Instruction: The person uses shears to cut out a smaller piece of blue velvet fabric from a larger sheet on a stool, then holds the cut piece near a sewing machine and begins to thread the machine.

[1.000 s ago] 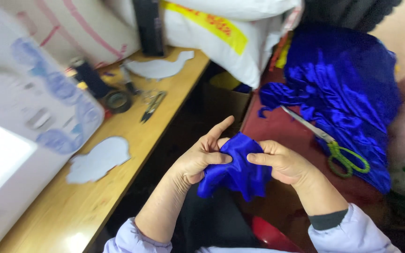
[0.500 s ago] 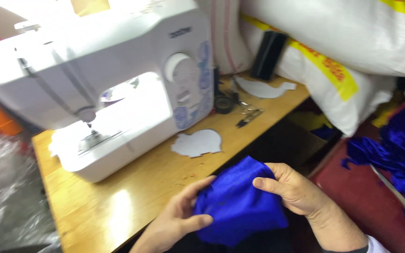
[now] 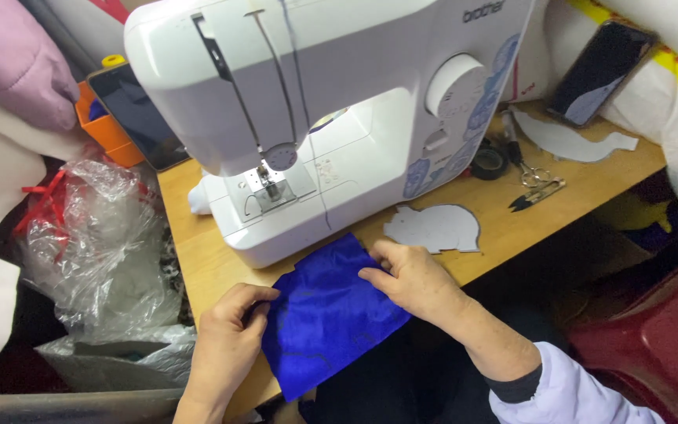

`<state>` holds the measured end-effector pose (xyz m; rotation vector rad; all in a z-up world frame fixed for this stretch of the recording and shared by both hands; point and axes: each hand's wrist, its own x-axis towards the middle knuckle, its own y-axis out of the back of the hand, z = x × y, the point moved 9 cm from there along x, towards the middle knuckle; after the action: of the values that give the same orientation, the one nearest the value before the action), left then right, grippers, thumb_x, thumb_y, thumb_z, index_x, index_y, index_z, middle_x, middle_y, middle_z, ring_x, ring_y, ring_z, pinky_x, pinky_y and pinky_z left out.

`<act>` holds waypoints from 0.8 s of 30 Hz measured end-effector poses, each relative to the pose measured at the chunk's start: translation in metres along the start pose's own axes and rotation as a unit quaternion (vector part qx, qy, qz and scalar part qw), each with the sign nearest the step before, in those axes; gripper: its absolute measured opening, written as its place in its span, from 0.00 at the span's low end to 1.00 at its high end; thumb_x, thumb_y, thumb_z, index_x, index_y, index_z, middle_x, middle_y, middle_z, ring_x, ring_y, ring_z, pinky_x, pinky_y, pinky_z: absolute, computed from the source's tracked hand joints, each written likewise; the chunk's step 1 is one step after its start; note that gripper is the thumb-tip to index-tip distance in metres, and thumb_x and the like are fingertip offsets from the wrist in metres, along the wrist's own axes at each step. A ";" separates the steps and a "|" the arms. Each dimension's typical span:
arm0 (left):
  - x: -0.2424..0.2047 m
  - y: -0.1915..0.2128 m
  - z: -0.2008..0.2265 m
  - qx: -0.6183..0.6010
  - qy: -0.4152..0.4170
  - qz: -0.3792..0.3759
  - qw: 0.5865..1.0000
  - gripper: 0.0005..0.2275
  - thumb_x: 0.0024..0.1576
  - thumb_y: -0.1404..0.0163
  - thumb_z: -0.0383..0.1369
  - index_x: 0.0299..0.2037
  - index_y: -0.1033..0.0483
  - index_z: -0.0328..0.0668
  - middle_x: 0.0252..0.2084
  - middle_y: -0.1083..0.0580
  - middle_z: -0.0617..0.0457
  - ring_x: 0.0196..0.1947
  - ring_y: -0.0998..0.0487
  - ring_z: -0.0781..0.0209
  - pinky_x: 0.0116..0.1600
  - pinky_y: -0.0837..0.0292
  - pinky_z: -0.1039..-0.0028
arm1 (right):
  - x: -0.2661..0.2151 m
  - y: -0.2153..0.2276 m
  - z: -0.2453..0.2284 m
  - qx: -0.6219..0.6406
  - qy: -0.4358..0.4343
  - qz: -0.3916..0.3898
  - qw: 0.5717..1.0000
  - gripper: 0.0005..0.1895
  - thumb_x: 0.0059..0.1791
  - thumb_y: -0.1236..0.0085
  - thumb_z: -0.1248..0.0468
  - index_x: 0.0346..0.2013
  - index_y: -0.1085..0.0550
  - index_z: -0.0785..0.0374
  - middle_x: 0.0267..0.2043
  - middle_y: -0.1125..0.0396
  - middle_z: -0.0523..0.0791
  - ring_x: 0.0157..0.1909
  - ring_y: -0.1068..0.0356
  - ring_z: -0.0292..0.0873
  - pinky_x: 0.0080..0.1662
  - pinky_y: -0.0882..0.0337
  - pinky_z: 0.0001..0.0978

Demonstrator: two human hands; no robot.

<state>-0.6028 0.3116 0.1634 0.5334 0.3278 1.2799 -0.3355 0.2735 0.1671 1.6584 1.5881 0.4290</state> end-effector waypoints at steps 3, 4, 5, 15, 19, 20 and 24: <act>0.006 0.011 0.000 0.018 -0.011 0.006 1.000 0.11 0.52 0.49 0.21 0.38 0.15 0.45 0.40 0.16 0.58 0.43 0.16 0.66 0.54 0.25 0.78 | 0.006 0.004 -0.005 -0.043 -0.035 -0.007 0.998 0.19 0.48 0.38 0.51 0.52 0.27 0.49 0.33 0.23 0.37 0.37 0.23 0.41 0.44 0.26 0.38; 0.006 0.010 0.001 0.019 -0.003 0.006 1.000 0.11 0.52 0.49 0.21 0.38 0.15 0.45 0.40 0.16 0.58 0.43 0.16 0.66 0.54 0.25 0.78 | 0.007 0.004 -0.004 -0.043 -0.036 -0.015 0.998 0.19 0.48 0.38 0.51 0.52 0.27 0.49 0.33 0.23 0.37 0.37 0.23 0.41 0.44 0.26 0.38; 0.006 0.010 0.005 0.027 -0.019 0.005 0.999 0.12 0.51 0.50 0.21 0.39 0.15 0.44 0.39 0.17 0.57 0.43 0.17 0.65 0.53 0.25 0.77 | 0.007 0.008 -0.005 -0.062 -0.026 -0.001 0.998 0.22 0.48 0.38 0.52 0.56 0.29 0.49 0.31 0.26 0.37 0.36 0.24 0.42 0.43 0.26 0.39; -0.003 0.020 0.020 0.118 -0.048 0.046 0.991 0.18 0.51 0.54 0.22 0.49 0.22 0.51 0.46 0.19 0.59 0.47 0.19 0.59 0.49 0.26 0.68 | -0.024 -0.003 -0.027 -0.176 0.298 0.081 0.935 0.15 0.50 0.40 0.60 0.52 0.22 0.51 0.38 0.37 0.41 0.35 0.28 0.41 0.30 0.23 0.40; -0.007 0.025 0.019 0.155 -0.056 0.052 0.985 0.22 0.49 0.56 0.21 0.53 0.23 0.55 0.44 0.19 0.60 0.45 0.18 0.60 0.43 0.26 0.66 | -0.049 0.027 -0.026 -0.114 0.316 0.153 0.929 0.15 0.51 0.41 0.63 0.51 0.25 0.61 0.40 0.35 0.44 0.32 0.29 0.44 0.34 0.25 0.39; -0.008 0.026 0.020 0.263 -0.090 0.083 0.957 0.21 0.50 0.51 0.25 0.55 0.23 0.52 0.45 0.20 0.56 0.45 0.20 0.53 0.44 0.27 0.61 | -0.061 0.037 -0.017 -0.104 0.314 0.171 0.928 0.15 0.50 0.40 0.64 0.51 0.24 0.62 0.41 0.34 0.44 0.36 0.29 0.44 0.37 0.26 0.37; -0.042 0.027 0.043 0.487 -0.263 0.292 0.780 0.13 0.66 0.37 0.46 0.53 0.11 0.51 0.56 0.15 0.51 0.51 0.15 0.47 0.55 0.25 0.59 | -0.113 0.073 0.038 -0.090 0.306 0.203 0.926 0.12 0.51 0.40 0.64 0.48 0.23 0.64 0.40 0.32 0.48 0.39 0.30 0.47 0.45 0.29 0.37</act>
<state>-0.6139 0.2680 0.2111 1.9735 0.3458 1.4091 -0.2768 0.1608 0.2258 1.8046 1.5448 1.3795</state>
